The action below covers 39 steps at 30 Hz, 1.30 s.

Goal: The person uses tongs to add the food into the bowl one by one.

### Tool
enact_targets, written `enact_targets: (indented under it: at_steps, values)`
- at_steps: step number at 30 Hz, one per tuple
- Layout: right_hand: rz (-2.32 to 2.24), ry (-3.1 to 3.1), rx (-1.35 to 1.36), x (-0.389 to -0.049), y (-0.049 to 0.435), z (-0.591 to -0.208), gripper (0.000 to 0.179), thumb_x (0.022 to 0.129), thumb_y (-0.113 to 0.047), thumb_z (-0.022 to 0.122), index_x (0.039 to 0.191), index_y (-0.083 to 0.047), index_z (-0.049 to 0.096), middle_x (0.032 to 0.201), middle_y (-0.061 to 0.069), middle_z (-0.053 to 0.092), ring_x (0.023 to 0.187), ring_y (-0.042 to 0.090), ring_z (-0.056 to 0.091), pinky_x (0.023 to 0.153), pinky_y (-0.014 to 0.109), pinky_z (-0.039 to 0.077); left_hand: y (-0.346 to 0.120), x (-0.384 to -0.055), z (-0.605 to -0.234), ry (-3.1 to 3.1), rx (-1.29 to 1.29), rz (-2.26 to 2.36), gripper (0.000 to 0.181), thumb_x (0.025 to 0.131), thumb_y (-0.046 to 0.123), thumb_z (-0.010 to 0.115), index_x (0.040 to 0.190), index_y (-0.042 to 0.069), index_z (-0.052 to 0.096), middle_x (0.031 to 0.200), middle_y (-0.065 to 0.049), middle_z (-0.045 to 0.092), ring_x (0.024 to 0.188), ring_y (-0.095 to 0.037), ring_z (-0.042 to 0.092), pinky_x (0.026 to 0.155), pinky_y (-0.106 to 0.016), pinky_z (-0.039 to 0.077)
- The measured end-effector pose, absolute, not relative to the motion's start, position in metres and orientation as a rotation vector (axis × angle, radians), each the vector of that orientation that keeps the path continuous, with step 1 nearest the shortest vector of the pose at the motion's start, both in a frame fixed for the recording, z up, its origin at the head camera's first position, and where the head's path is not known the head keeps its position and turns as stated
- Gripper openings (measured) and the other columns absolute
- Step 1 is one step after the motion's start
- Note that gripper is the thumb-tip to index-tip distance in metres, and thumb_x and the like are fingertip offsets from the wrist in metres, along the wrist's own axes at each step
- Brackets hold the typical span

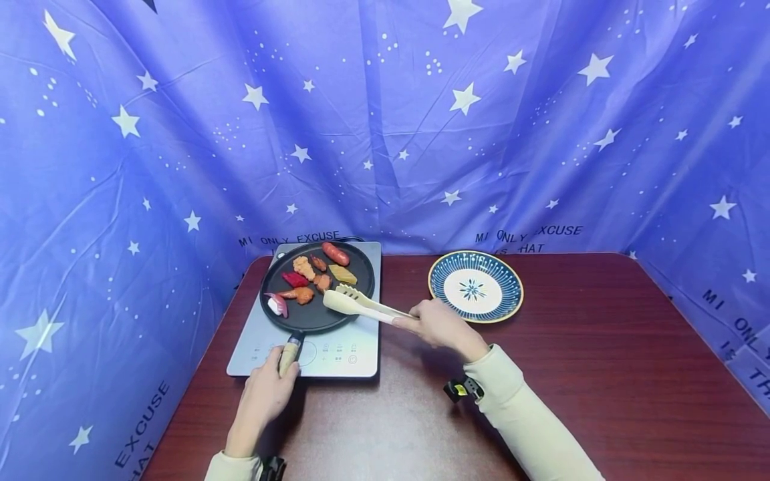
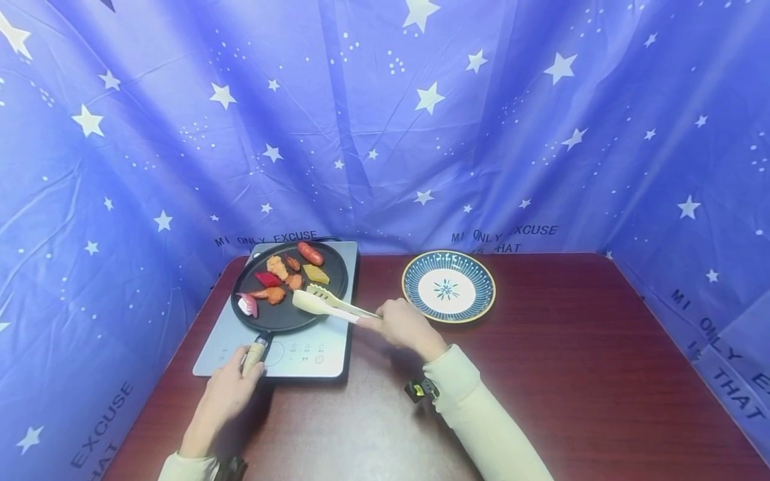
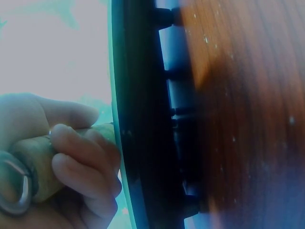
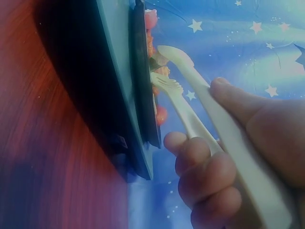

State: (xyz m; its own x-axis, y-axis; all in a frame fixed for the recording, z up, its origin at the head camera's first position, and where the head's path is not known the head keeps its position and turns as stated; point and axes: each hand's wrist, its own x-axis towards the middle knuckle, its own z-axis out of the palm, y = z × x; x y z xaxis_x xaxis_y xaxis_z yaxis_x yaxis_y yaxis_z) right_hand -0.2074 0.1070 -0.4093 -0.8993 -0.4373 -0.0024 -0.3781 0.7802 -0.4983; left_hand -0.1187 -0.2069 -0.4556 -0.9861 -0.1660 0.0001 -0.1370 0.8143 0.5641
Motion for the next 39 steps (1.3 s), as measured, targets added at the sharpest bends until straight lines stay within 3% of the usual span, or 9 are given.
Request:
enact_targets:
  at_steps: [12, 21, 39]
  values:
    - [-0.712, 2.9, -0.68, -0.205, 0.097, -0.411, 0.048, 0.088, -0.051, 0.058, 0.061, -0.012, 0.061, 0.049, -0.009, 0.034, 0.044, 0.008, 0.034, 0.043, 0.027, 0.028, -0.208, -0.118, -0.453, -2.96, 0.238, -0.916, 0.04, 0.091, 0.027, 0.055, 0.127, 0.009, 0.049, 0.07, -0.007, 0.052, 0.059, -0.023, 0.049, 0.051, -0.037, 0.037]
    - [-0.686, 2.942, -0.689, -0.204, 0.091, -0.412, 0.045, 0.087, -0.05, 0.06, 0.057, -0.018, 0.054, 0.049, -0.009, 0.033, 0.045, 0.009, 0.035, 0.044, 0.027, 0.029, -0.208, -0.117, -0.454, -2.962, 0.244, -0.91, 0.04, 0.091, 0.028, 0.055, 0.126, 0.01, 0.049, 0.068, -0.007, 0.051, 0.059, -0.023, 0.048, 0.051, -0.036, 0.037]
    - [-0.656, 2.981, -0.728, -0.201, 0.079, -0.415, 0.044, 0.087, -0.053, 0.059, 0.059, -0.019, 0.056, 0.049, -0.009, 0.036, 0.045, 0.01, 0.038, 0.046, 0.029, 0.032, -0.207, -0.118, -0.455, -2.958, 0.252, -0.909, 0.041, 0.09, 0.028, 0.054, 0.126, 0.01, 0.049, 0.069, -0.007, 0.052, 0.059, -0.023, 0.049, 0.051, -0.036, 0.037]
